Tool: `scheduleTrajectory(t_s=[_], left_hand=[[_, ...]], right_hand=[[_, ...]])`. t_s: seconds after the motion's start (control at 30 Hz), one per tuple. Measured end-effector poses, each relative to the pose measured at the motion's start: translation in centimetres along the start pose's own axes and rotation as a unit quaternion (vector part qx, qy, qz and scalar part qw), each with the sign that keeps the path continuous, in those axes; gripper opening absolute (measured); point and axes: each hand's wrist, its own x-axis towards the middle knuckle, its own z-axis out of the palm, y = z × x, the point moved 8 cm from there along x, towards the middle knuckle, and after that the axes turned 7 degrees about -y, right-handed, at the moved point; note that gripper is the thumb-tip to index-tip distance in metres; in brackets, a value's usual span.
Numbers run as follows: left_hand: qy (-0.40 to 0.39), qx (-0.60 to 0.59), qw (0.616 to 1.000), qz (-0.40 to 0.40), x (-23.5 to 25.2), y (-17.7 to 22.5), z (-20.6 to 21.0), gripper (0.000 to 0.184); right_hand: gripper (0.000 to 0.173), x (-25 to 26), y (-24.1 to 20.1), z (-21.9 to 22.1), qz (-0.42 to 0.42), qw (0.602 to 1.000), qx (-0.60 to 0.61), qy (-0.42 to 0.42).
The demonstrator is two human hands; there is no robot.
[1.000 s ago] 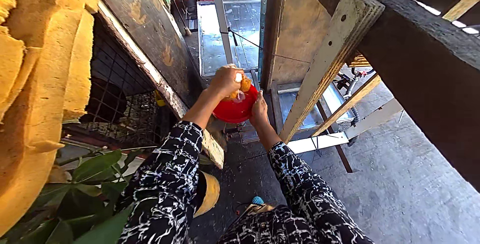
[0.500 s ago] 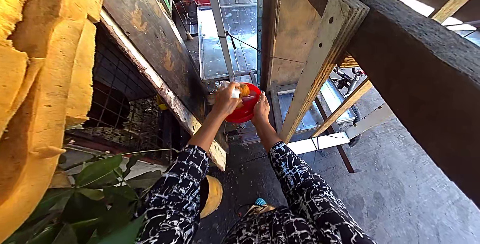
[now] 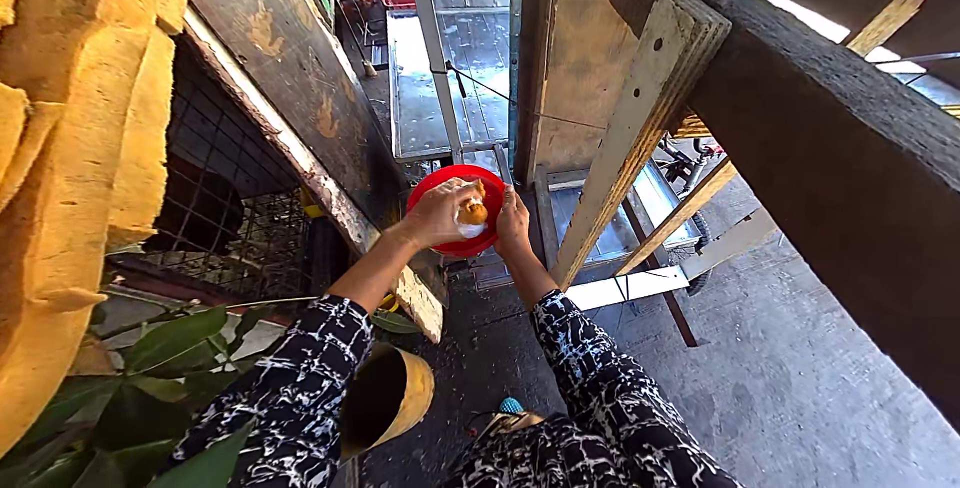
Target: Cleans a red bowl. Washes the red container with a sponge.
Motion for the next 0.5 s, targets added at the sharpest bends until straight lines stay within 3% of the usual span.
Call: scheduleTrajectory(t_s=[0.1, 0.17, 0.27, 0.4, 0.5], left_hand=[[0.051, 0.032, 0.998, 0.009, -0.4, 0.3, 0.7, 0.049], [0.059, 0.014, 0.997, -0.055, -0.1, -1.3, 0.2, 0.060], [0.094, 0.006, 0.984, -0.154, 0.0, -3.1, -0.8, 0.047], [0.026, 0.024, 0.984, -0.172, 0.9, -0.6, 0.9, 0.048], [0.048, 0.029, 0.982, -0.181, 0.7, -3.2, 0.1, 0.049]], right_hand=[[0.057, 0.3, 0.3, -0.4, 0.001, 1.000, 0.021, 0.020], [0.056, 0.2, 0.4, -0.6, 0.000, 0.999, 0.026, 0.029], [0.055, -0.2, 0.8, -0.1, 0.001, 0.999, 0.016, 0.029], [0.054, 0.1, 1.2, 0.1, -0.002, 0.999, 0.025, 0.037], [0.056, -0.3, 1.1, -0.2, -0.005, 0.999, 0.013, 0.035]])
